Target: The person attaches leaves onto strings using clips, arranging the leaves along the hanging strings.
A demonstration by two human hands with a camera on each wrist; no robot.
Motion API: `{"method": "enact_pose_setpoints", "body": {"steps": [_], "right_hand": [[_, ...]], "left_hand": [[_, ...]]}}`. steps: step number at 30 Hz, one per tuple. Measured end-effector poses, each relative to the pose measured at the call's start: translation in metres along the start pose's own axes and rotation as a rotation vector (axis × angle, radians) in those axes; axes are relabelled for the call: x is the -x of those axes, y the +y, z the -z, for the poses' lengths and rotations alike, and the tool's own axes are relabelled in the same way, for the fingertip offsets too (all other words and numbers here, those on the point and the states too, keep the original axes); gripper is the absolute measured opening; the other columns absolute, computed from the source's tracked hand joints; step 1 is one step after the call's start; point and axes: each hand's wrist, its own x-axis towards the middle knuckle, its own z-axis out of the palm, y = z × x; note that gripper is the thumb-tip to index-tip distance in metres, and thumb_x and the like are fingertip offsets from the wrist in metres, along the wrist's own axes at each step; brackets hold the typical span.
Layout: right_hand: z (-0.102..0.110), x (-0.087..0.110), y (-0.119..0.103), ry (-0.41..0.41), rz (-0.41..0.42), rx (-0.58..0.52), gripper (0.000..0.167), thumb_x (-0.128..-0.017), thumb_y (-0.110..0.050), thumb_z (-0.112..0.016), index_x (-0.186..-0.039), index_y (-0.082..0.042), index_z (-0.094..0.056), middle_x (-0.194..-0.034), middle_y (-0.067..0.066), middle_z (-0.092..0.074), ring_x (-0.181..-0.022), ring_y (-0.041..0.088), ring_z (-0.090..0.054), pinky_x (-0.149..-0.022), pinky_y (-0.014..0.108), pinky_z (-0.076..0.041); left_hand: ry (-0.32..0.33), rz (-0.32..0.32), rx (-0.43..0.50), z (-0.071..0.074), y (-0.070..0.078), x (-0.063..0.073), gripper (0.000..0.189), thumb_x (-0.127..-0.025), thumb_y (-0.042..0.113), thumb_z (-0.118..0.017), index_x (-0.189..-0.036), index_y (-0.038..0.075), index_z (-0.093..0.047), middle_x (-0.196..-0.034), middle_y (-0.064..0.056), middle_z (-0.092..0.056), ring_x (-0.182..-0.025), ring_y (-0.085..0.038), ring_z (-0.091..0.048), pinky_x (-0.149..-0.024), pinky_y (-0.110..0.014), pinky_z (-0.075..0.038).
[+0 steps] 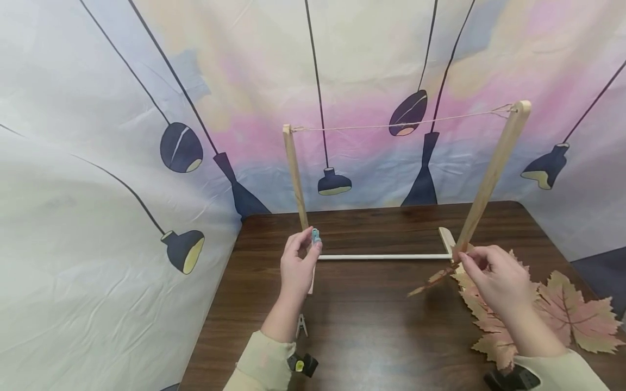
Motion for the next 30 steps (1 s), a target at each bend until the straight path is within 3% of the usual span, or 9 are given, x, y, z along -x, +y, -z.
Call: {"method": "enact_pose_setpoints", "body": {"steps": [6, 11, 13, 19, 27, 30], "right_hand": [[-0.016, -0.015, -0.016, -0.03, 0.065, -0.019, 0.013, -0.076, -0.006, -0.074, -0.072, -0.009, -0.062, -0.068, -0.001, -0.054, -0.063, 0.011, -0.046, -0.056, 0.022, -0.035], [-0.026, -0.026, -0.027, -0.022, 0.092, -0.03, 0.014, -0.076, -0.006, -0.074, -0.071, -0.009, -0.061, -0.069, 0.003, -0.056, -0.061, 0.017, -0.049, -0.053, 0.032, -0.039], [-0.03, -0.029, -0.03, -0.013, 0.111, -0.038, 0.015, -0.077, -0.006, -0.074, -0.071, -0.01, -0.061, -0.071, 0.003, -0.058, -0.063, 0.017, -0.049, -0.054, 0.03, -0.038], [-0.04, -0.037, -0.032, 0.005, 0.167, -0.076, 0.014, -0.077, -0.004, -0.074, -0.074, -0.007, -0.06, -0.073, 0.005, -0.057, -0.066, 0.016, -0.047, -0.059, 0.025, -0.034], [-0.046, -0.043, -0.038, -0.095, 0.038, -0.087, 0.012, -0.085, -0.015, -0.068, -0.084, -0.008, -0.058, -0.07, 0.001, -0.058, -0.059, 0.015, -0.046, -0.054, 0.031, -0.038], [-0.051, -0.044, -0.039, -0.079, 0.025, -0.095, 0.013, -0.085, -0.014, -0.069, -0.086, -0.007, -0.058, -0.07, 0.002, -0.058, -0.057, 0.014, -0.045, -0.051, 0.029, -0.036]], "left_hand": [[0.02, -0.01, 0.016, 0.006, 0.015, -0.011, 0.03, -0.086, 0.009, -0.067, -0.115, 0.007, -0.063, -0.103, -0.005, -0.057, -0.099, -0.017, -0.054, -0.088, -0.036, -0.044], [0.045, 0.029, 0.086, 0.008, 0.025, -0.018, 0.039, -0.086, 0.007, -0.066, -0.124, 0.004, -0.059, -0.102, -0.007, -0.061, -0.096, -0.016, -0.055, -0.084, -0.024, -0.046], [0.05, 0.03, 0.092, 0.008, 0.027, -0.02, 0.042, -0.086, 0.007, -0.066, -0.127, 0.003, -0.057, -0.104, -0.008, -0.061, -0.096, -0.016, -0.055, -0.083, -0.022, -0.045], [0.043, -0.044, 0.054, 0.008, 0.032, -0.026, 0.034, -0.086, 0.004, -0.065, -0.119, 0.003, -0.063, -0.101, -0.007, -0.059, -0.095, -0.017, -0.055, -0.08, -0.023, -0.046], [-0.024, -0.112, 0.068, 0.005, 0.048, -0.043, 0.034, -0.087, 0.005, -0.065, -0.121, 0.003, -0.061, -0.106, -0.011, -0.057, -0.1, -0.021, -0.054, -0.084, -0.029, -0.046], [-0.025, -0.137, 0.036, 0.005, 0.052, -0.05, 0.04, -0.087, 0.006, -0.064, -0.127, 0.003, -0.057, -0.111, -0.013, -0.057, -0.103, -0.023, -0.054, -0.088, -0.033, -0.045]]}}
